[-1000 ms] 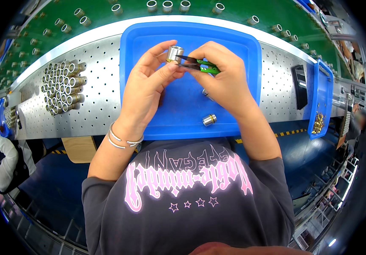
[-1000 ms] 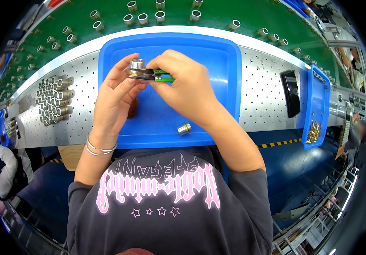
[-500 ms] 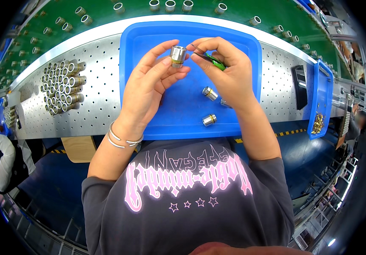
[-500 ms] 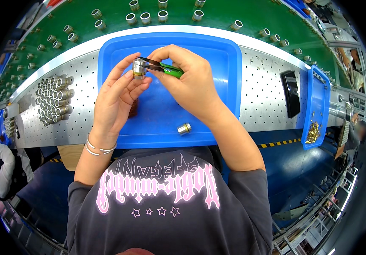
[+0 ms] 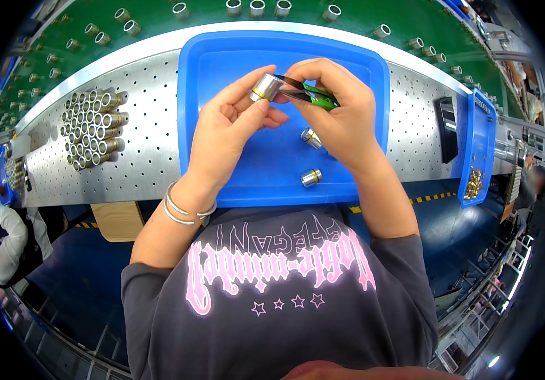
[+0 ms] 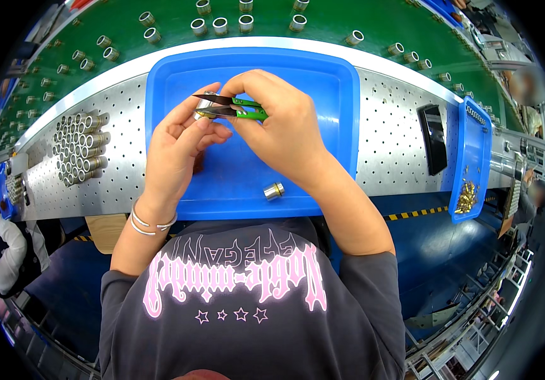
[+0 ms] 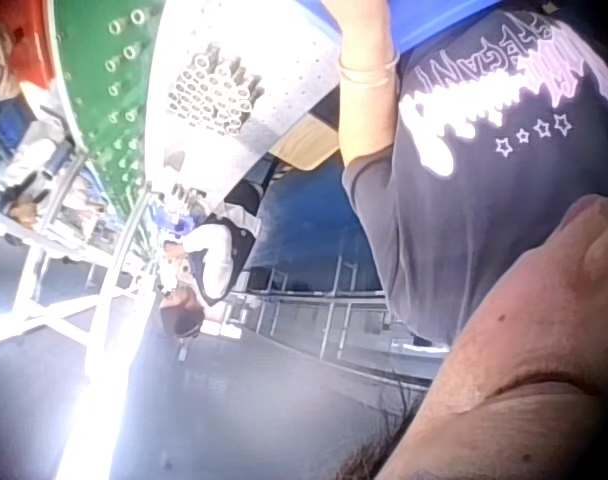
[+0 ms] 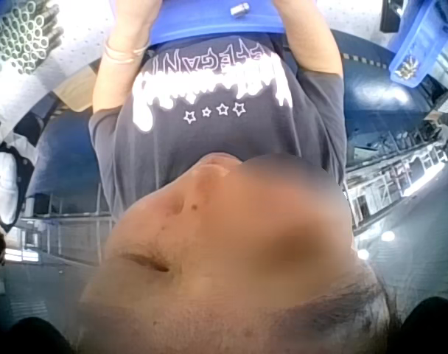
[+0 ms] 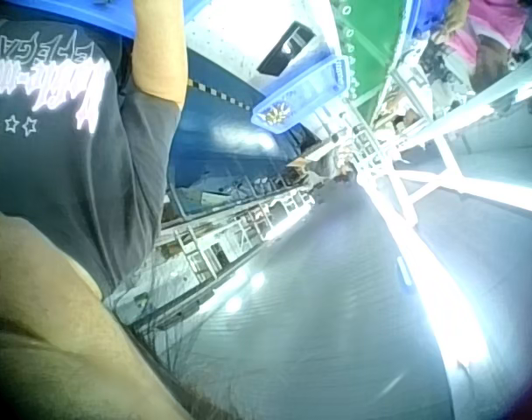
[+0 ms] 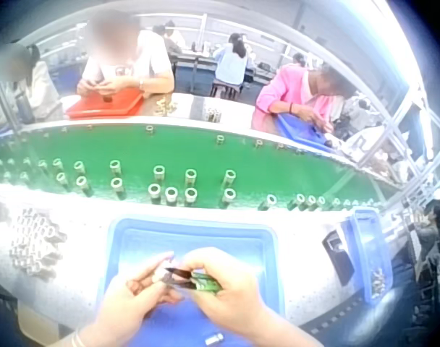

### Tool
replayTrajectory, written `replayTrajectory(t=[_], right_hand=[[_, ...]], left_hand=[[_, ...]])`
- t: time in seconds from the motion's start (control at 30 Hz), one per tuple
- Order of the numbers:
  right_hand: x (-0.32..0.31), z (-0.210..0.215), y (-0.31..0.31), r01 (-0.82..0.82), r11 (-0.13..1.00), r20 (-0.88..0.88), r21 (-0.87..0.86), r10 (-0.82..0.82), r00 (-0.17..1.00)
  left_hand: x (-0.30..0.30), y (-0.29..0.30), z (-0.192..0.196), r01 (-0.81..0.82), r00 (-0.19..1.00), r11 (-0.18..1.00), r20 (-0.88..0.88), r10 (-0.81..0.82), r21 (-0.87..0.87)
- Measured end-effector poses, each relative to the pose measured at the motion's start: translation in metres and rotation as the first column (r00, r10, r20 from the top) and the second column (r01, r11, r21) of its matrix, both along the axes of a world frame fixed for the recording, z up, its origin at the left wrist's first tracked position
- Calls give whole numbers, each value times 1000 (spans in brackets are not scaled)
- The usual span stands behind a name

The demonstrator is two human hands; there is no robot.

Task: The person uses green-handled pliers to manipulate small cylindrical metal parts over a blue tray. They repeatedly pick up a part, adjust it with the pliers, and place it back into the tray. The process is repetitive and involves handling multiple identical metal components.

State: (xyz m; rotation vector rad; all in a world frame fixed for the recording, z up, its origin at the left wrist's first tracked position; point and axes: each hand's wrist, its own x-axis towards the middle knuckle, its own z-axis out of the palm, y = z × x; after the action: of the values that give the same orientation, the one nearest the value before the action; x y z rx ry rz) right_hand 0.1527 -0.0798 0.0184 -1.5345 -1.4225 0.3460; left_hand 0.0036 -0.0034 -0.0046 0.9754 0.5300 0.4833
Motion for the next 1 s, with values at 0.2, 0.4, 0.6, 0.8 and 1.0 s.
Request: replayTrajectory(t=[0.2, 0.4, 0.6, 0.8, 1.0], right_hand=[[-1, 5, -2, -5, 1000, 13, 25, 5, 1000], [2, 5, -3, 54, 997, 29, 61, -56, 998], [-2, 15, -6, 103, 993, 23, 54, -105, 994], [-3, 6, -5, 63, 998, 138, 30, -67, 988], [-2, 4, -6, 70, 998, 75, 5, -70, 995]], left_hand=[[-2, -4, 0, -10, 1000, 991, 30, 6, 132], [-4, -4, 3, 24, 999, 992, 42, -30, 125], [-1, -1, 8, -93, 994, 991, 52, 98, -93], [-1, -3, 11, -123, 989, 991, 75, 127, -60], [0, -5, 14, -101, 991, 994, 86, 105, -51]])
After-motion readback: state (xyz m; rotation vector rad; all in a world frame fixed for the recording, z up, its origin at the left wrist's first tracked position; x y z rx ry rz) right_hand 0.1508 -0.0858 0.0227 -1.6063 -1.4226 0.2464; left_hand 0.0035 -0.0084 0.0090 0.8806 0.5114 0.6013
